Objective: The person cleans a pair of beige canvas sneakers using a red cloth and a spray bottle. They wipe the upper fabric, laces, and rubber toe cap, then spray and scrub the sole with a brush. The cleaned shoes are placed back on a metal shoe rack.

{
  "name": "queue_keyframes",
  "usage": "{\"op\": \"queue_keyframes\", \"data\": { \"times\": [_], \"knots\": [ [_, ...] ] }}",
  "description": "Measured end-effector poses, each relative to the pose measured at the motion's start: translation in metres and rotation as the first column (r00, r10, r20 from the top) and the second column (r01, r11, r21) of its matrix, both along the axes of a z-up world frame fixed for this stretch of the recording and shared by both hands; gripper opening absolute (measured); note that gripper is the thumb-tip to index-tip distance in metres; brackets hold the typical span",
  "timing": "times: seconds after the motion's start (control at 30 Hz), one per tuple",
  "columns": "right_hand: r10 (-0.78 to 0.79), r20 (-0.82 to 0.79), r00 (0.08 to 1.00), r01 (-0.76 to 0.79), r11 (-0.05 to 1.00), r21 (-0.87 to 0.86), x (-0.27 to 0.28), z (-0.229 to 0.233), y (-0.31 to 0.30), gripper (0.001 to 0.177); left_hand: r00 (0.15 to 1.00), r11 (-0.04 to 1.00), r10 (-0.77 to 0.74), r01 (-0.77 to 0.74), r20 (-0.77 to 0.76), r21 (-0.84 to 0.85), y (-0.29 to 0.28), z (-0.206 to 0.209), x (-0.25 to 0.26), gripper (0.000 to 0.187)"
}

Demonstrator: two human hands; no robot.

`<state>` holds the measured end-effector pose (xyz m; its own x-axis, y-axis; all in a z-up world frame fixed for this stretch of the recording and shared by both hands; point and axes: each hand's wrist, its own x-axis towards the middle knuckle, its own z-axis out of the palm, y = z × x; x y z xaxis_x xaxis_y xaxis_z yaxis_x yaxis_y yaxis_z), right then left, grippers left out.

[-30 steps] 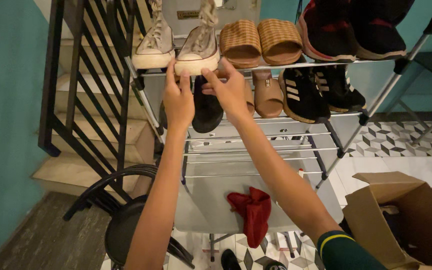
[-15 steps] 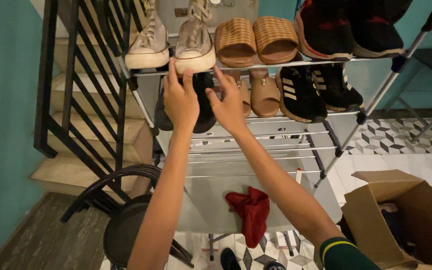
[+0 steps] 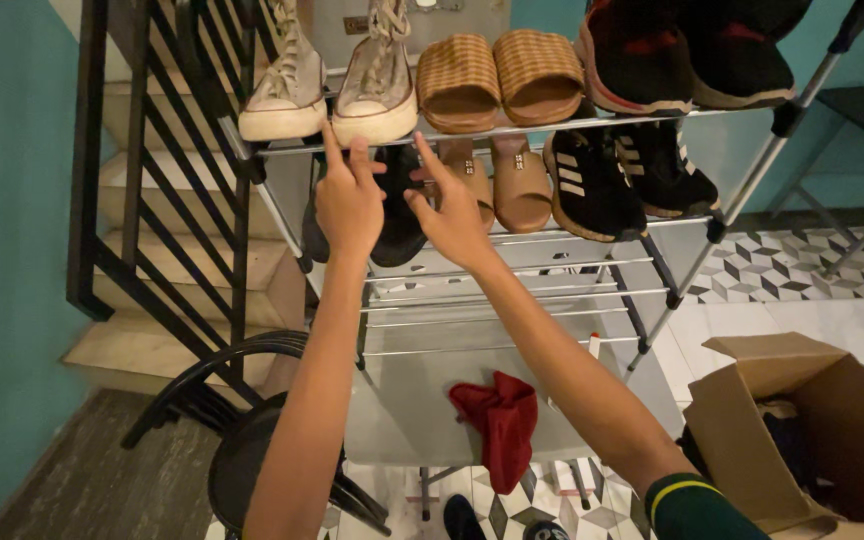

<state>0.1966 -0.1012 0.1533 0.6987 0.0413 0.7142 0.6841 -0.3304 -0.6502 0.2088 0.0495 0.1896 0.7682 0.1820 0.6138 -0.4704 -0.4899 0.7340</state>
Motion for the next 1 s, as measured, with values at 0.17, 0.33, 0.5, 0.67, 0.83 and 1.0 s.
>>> {"op": "queue_keyframes", "data": {
  "times": [0.17,0.33,0.5,0.67,0.83,1.0],
  "knots": [
    [0.079,-0.003,0.997,-0.079,0.997,-0.015,-0.001,-0.001,-0.005,0.083,0.996,0.996,-0.061,0.057,-0.060,-0.064,0.001,-0.001,-0.005,0.070],
    [0.197,-0.097,0.976,-0.191,0.979,0.068,-0.008,-0.004,-0.015,0.078,0.990,0.986,-0.133,0.127,-0.049,-0.107,0.009,-0.019,-0.009,0.068],
    [0.224,-0.176,0.958,-0.204,0.971,0.126,-0.030,-0.014,-0.029,0.074,0.962,0.941,-0.273,0.273,0.032,-0.201,0.008,-0.060,-0.034,0.068],
    [0.144,-0.194,0.970,-0.133,0.989,0.070,-0.058,-0.020,-0.037,0.071,0.939,0.903,-0.343,0.327,-0.007,-0.280,-0.001,-0.099,-0.080,0.066],
    [0.077,-0.129,0.989,-0.075,0.997,0.018,-0.097,-0.032,-0.043,0.069,0.965,0.948,-0.255,0.236,-0.065,-0.215,-0.013,-0.123,-0.121,0.064],
    [-0.005,-0.132,0.991,-0.004,0.998,-0.068,-0.130,-0.049,-0.051,0.069,0.964,0.952,-0.254,0.236,-0.072,-0.197,-0.021,-0.135,-0.151,0.063]
  ]
}}
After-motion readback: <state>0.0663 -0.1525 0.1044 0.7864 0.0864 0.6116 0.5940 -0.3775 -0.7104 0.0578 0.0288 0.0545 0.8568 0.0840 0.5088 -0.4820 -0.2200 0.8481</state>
